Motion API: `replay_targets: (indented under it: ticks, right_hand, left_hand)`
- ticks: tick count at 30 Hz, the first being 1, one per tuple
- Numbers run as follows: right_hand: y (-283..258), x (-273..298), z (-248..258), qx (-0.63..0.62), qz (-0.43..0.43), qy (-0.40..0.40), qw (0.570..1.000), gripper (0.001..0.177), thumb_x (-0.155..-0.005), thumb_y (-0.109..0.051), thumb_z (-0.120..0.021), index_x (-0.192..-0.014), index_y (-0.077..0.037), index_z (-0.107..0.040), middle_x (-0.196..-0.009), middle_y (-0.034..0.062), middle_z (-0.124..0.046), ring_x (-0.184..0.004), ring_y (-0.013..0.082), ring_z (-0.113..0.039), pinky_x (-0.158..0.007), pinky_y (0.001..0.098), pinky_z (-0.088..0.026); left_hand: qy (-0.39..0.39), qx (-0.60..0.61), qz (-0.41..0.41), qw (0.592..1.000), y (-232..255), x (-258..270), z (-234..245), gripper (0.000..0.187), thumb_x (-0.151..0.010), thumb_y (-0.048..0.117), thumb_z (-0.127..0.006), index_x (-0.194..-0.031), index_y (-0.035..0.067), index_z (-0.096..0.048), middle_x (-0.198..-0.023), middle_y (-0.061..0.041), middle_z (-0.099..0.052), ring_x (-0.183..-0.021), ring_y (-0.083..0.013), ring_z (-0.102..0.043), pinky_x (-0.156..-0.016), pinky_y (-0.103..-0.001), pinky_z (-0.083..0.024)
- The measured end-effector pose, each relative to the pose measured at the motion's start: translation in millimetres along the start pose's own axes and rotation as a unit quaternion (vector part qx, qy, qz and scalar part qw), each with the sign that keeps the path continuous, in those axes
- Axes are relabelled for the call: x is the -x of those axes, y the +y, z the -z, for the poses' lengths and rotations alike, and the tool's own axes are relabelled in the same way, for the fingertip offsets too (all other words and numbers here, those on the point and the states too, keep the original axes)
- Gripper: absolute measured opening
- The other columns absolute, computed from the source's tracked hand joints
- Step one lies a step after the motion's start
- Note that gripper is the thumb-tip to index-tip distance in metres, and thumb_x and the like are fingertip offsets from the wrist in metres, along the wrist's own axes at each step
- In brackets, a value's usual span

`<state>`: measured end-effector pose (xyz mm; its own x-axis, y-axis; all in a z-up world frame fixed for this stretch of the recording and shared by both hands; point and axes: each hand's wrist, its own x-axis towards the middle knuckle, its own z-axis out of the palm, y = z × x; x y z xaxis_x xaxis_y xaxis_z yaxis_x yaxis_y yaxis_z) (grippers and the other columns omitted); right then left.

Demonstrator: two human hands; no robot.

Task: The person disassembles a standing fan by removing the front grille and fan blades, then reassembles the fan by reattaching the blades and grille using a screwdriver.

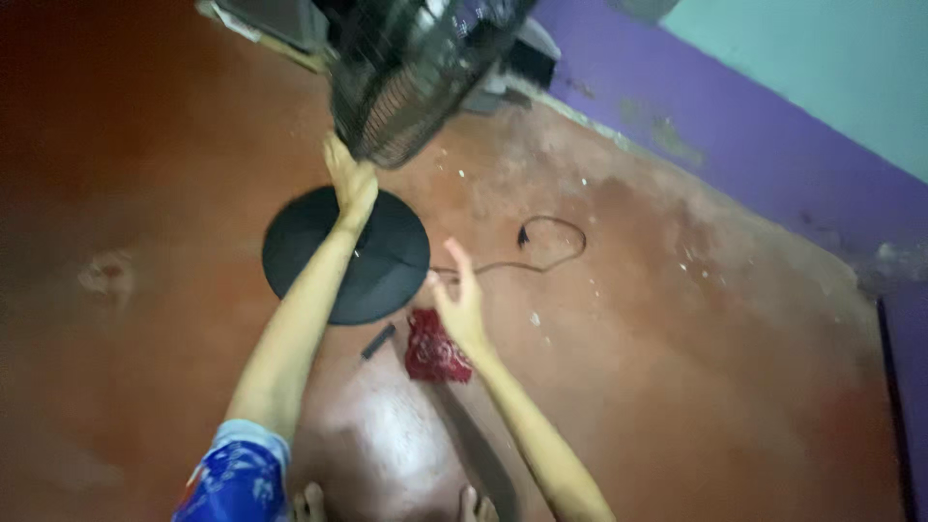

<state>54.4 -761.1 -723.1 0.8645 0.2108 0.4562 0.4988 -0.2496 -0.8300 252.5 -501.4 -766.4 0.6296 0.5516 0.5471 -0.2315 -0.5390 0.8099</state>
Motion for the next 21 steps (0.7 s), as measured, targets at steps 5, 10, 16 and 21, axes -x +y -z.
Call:
replay_targets:
  ticks: [5, 10, 16, 21]
  right_hand:
    - [-39.2, -88.3, 1.1, -0.042, 0.112, 0.041, 0.992, 0.088, -0.096, -0.007, -0.072, -0.166, -0.017, -0.020, -0.167, 0.0214, -0.035, -0.157, 0.0313, -0.032, -0.126, 0.0480, -0.028]
    - [-39.3, -162.8, 4.7, -0.131, 0.066, 0.015, 0.989, 0.099, -0.095, -0.008, -0.063, -0.165, -0.023, 0.005, -0.172, 0.0227, -0.014, -0.154, 0.0347, -0.029, -0.112, 0.0456, -0.043]
    - [-61.4, -202.0, 29.9, -0.276, -0.019, 0.043, 0.960, 0.085, -0.099, -0.019, -0.048, -0.165, -0.026, 0.005, -0.172, 0.0145, -0.013, -0.138, 0.0233, -0.041, -0.097, 0.0346, -0.046]
    - [-81.6, -183.3, 34.1, -0.290, 0.027, 0.012, 0.956, 0.076, -0.100, -0.018, -0.049, -0.165, -0.021, -0.010, -0.163, 0.0105, -0.030, -0.124, 0.0150, -0.048, -0.094, 0.0309, -0.044]
  left_hand:
    - [-0.057, 0.052, 0.076, 0.994, -6.3, -33.8, 2.7, 0.080, -0.096, 0.004, -0.062, -0.158, -0.012, -0.014, -0.163, -0.035, -0.019, -0.152, -0.0481, -0.018, -0.127, -0.052, -0.013]
    - [-0.092, 0.110, 0.115, 0.983, 8.4, -41.3, 14.5, 0.075, -0.097, 0.006, -0.060, -0.157, -0.011, -0.018, -0.162, -0.033, -0.023, -0.150, -0.0457, -0.021, -0.125, -0.051, -0.016]
    - [-0.165, 0.221, 0.171, 0.946, 26.2, -58.1, 23.7, 0.069, -0.099, 0.008, -0.058, -0.155, -0.009, -0.023, -0.160, -0.030, -0.027, -0.148, -0.0429, -0.026, -0.124, -0.049, -0.019]
    - [-0.188, 0.348, 0.212, 0.894, 29.6, -64.1, 29.3, 0.065, -0.100, 0.010, -0.057, -0.154, -0.008, -0.026, -0.158, -0.028, -0.031, -0.146, -0.0406, -0.029, -0.122, -0.048, -0.022]
